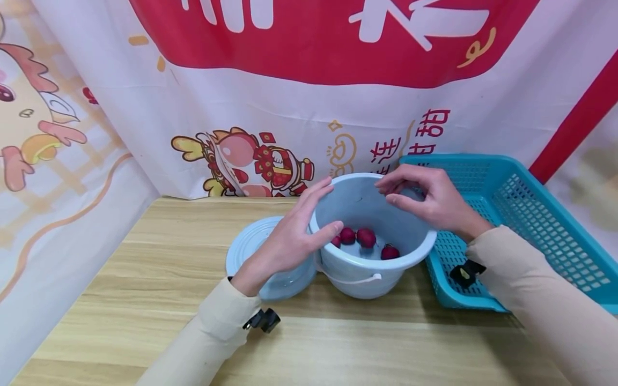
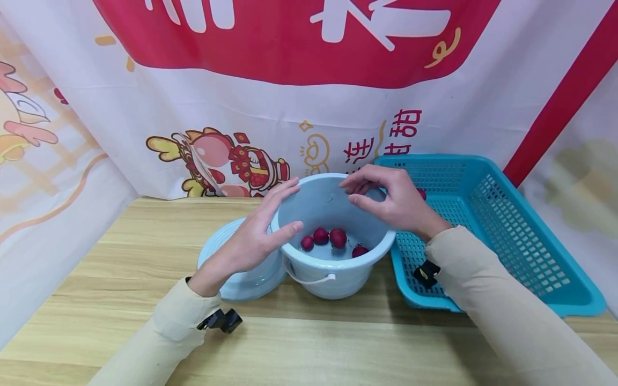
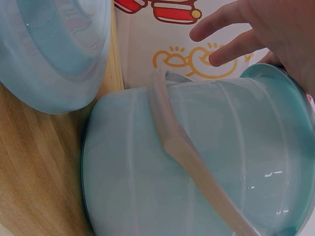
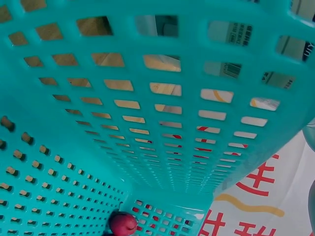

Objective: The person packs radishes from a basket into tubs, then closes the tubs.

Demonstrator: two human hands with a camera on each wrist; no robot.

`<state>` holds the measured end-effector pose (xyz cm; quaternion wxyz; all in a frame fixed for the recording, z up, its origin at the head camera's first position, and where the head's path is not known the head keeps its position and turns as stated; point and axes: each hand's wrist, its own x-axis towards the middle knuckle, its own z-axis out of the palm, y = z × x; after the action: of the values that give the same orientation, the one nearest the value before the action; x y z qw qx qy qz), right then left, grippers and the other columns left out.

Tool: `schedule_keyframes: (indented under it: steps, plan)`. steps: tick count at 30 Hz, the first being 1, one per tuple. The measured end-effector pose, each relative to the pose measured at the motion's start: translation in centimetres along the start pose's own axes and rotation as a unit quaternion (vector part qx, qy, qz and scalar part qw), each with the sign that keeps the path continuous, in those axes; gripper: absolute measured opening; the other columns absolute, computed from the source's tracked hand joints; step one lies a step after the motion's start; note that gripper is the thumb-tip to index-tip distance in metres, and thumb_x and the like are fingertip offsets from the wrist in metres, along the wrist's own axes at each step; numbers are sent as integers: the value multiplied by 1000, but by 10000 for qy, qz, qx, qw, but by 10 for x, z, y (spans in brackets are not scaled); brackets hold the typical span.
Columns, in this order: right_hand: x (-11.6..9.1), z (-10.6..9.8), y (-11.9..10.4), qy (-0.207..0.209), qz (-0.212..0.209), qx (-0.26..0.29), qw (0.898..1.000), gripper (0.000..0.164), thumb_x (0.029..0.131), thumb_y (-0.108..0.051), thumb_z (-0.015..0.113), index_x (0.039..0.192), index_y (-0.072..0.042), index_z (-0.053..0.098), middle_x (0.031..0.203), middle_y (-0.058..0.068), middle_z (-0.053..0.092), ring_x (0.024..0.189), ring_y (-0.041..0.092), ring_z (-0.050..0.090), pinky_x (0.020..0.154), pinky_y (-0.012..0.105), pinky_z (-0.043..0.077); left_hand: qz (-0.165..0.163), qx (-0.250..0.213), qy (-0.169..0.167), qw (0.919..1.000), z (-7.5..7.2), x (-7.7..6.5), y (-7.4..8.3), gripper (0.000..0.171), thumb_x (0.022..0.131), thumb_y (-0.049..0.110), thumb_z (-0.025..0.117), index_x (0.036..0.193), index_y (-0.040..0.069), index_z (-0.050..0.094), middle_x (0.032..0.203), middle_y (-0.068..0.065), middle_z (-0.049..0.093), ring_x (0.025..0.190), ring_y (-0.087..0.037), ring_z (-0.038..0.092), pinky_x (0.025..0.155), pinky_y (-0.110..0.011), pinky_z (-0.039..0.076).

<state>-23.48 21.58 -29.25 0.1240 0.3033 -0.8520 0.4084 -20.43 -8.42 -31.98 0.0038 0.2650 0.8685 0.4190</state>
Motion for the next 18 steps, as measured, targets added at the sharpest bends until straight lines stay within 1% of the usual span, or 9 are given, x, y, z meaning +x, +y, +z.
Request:
schedule_keyframes:
  steps: [3, 7, 10, 14, 18]
  plan:
    - [0, 0, 0, 12, 5, 23, 10000, 31, 91, -4, 78, 121, -13, 77, 116, 5, 78, 97, 9, 71, 85, 18, 60, 9, 16, 6, 10000, 0, 0, 0, 78, 100, 57, 57, 168, 31, 29, 176, 24, 14, 163, -21, 28, 121, -74, 34]
    - [-1, -1, 0, 45, 113, 129, 9998, 30, 93, -7, 78, 122, -14, 77, 118, 4, 78, 100, 11, 72, 87, 19, 60, 8, 33, 12, 10000, 1, 1, -1, 78, 99, 57, 57, 168, 31, 30, 176, 24, 15, 163, -22, 28, 120, -74, 34]
    - [-1, -2, 0, 88, 234, 322, 9992, 30, 94, -8, 77, 123, -13, 77, 120, 3, 77, 102, 13, 73, 88, 20, 61, 13, 38, 24, 10000, 1, 1, -1, 78, 99, 57, 57, 167, 32, 30, 176, 23, 15, 162, -22, 29, 120, -74, 35]
    - [-1, -4, 1, 133, 362, 591, 9975, 29, 95, -9, 77, 124, -10, 77, 120, -1, 78, 103, 14, 74, 89, 22, 62, 32, 5, 16, 10000, 1, 2, -1, 77, 99, 57, 57, 167, 33, 30, 176, 22, 15, 162, -22, 29, 120, -74, 36]
    - [1, -9, 0, 52, 483, 914, 9946, 31, 96, -9, 75, 127, -6, 75, 120, -5, 78, 107, 14, 75, 90, 23, 63, 13, 14, 11, 10000, 0, 1, -1, 77, 99, 57, 57, 167, 33, 29, 176, 22, 15, 162, -22, 28, 120, -74, 34]
